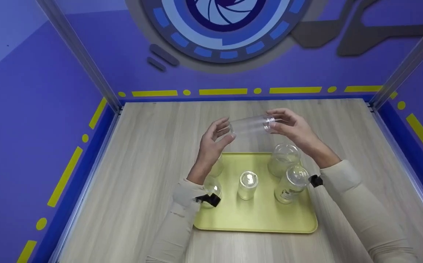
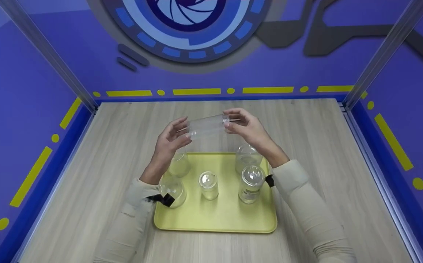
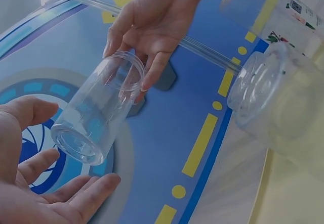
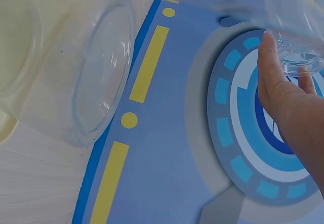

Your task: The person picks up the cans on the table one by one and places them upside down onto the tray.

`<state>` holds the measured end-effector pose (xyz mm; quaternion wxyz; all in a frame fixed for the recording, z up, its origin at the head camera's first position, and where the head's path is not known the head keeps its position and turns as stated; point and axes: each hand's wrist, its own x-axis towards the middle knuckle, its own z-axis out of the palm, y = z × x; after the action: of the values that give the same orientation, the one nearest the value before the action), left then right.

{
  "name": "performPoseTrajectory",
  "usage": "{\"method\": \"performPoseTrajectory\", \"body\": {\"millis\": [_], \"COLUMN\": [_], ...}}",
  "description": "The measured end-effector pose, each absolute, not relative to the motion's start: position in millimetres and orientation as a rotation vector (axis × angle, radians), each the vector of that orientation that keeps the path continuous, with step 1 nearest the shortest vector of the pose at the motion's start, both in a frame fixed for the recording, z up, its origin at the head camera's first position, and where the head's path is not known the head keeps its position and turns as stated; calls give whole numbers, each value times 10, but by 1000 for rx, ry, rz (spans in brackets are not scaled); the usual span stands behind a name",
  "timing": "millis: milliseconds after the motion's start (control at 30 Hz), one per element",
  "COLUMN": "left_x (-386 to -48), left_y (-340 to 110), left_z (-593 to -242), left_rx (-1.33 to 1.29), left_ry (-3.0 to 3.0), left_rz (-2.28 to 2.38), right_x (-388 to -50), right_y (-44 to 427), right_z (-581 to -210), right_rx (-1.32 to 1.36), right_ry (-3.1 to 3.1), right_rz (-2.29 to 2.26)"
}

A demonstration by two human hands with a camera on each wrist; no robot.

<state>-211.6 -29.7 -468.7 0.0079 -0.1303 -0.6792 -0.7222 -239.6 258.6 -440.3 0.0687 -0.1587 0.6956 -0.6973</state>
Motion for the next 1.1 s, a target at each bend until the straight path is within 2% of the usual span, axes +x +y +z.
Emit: {"method": "performPoseTrajectory", "body": {"millis": [300, 1100], "left_x": [-2165, -2200], "left_y": [-227, -204], "left_z": [-4678, -4595], "left_rx": [-347, -308], "left_ry": [-1969, -1978], "left_rz": [-2483, -2437], "right_x": [-2390, -2362], "right_y": [2596, 2662], "right_z": [-4394, -4426], "right_rx": [-458, -513], "right_ry": [2051, 2176], "right_rz": [-2102, -1966]}}
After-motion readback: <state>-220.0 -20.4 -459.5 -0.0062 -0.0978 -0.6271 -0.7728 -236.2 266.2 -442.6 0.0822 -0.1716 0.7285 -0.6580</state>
